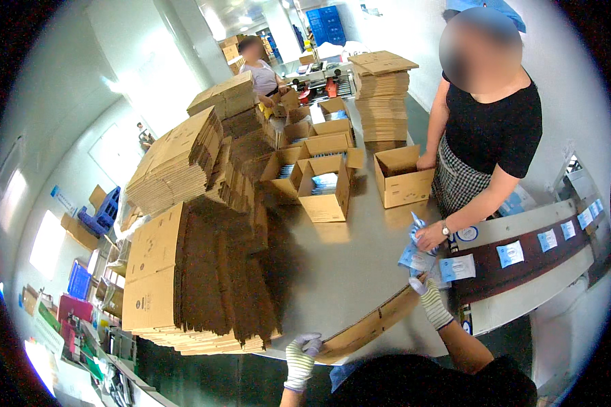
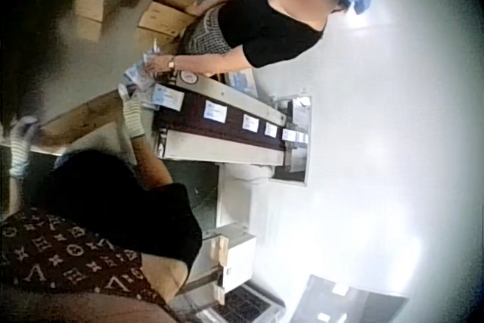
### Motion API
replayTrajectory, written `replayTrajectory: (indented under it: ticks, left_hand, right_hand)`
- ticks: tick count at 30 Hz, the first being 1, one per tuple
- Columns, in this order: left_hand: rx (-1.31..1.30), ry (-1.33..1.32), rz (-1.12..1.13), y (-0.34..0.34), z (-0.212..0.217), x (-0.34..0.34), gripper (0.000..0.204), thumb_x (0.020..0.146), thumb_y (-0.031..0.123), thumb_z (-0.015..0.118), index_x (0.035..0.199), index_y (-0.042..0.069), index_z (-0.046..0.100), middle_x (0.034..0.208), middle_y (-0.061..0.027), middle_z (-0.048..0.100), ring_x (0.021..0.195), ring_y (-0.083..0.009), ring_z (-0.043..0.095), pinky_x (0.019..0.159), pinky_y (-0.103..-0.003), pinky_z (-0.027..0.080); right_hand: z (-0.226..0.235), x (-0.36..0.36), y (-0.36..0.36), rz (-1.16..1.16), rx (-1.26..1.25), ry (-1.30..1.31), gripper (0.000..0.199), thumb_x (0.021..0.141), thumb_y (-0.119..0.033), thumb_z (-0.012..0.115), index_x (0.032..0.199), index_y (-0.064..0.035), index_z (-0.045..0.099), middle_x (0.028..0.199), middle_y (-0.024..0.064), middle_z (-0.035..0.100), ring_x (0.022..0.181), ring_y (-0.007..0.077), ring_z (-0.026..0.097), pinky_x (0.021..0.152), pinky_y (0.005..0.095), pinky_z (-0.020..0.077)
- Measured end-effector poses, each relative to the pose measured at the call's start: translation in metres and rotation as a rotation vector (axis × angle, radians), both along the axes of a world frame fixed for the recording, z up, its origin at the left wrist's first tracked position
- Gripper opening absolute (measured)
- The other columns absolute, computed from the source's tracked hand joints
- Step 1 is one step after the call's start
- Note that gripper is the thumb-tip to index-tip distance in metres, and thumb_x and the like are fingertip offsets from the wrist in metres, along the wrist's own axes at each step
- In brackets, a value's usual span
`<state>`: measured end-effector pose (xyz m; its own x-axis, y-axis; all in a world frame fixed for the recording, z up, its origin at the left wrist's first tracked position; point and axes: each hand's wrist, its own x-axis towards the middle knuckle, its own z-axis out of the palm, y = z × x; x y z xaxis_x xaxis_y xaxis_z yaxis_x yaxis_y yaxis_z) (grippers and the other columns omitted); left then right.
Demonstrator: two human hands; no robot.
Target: The person picks up blue packets from a surface and places them into cardboard boxes, occasionally folding and moving the boxes.
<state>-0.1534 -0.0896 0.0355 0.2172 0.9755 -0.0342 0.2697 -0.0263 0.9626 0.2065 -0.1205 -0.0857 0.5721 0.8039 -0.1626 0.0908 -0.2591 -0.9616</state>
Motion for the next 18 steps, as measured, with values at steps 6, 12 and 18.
replayTrajectory:
  ticks: [6, 12, 18]
  left_hand:
    - [0.026, -0.104, 0.238, 0.002, 0.027, -0.002, 0.012, 0.077, 0.0, 0.062, 0.089, 0.0, 0.061, 0.089, -0.0076, 0.063, 0.084, -0.016, 0.056, 0.081, -0.029, 0.045]
    - [0.312, 0.272, 0.253, -0.002, -0.008, -0.001, 0.02, 0.084, -0.003, 0.053, 0.104, -0.001, 0.055, 0.096, -0.0086, 0.06, 0.089, -0.0168, 0.055, 0.084, -0.029, 0.043]
    - [0.525, 0.916, -0.364, -0.018, -0.023, 0.029, 0.041, 0.086, 0.036, 0.049, 0.11, 0.002, 0.051, 0.101, -0.0239, 0.057, 0.084, -0.0364, 0.06, 0.076, -0.045, 0.048]
  right_hand:
    - [0.058, -0.018, 0.021, 0.163, 0.315, 0.035, 0.039, 0.082, -0.02, 0.065, 0.111, 0.0, 0.049, 0.106, 0.0066, 0.054, 0.098, 0.0137, 0.049, 0.086, 0.0305, 0.0423]
    - [0.035, -0.042, 0.045, 0.478, -0.068, 0.131, 0.05, 0.067, -0.024, 0.077, 0.105, 0.0005, 0.055, 0.1, 0.0131, 0.061, 0.093, 0.0213, 0.054, 0.085, 0.0373, 0.0442]
    - [-0.021, -0.084, 0.037, 0.537, 0.147, -0.124, 0.054, 0.085, -0.032, 0.057, 0.127, -0.0083, 0.032, 0.115, 0.0126, 0.051, 0.103, 0.0243, 0.053, 0.086, 0.0379, 0.0466]
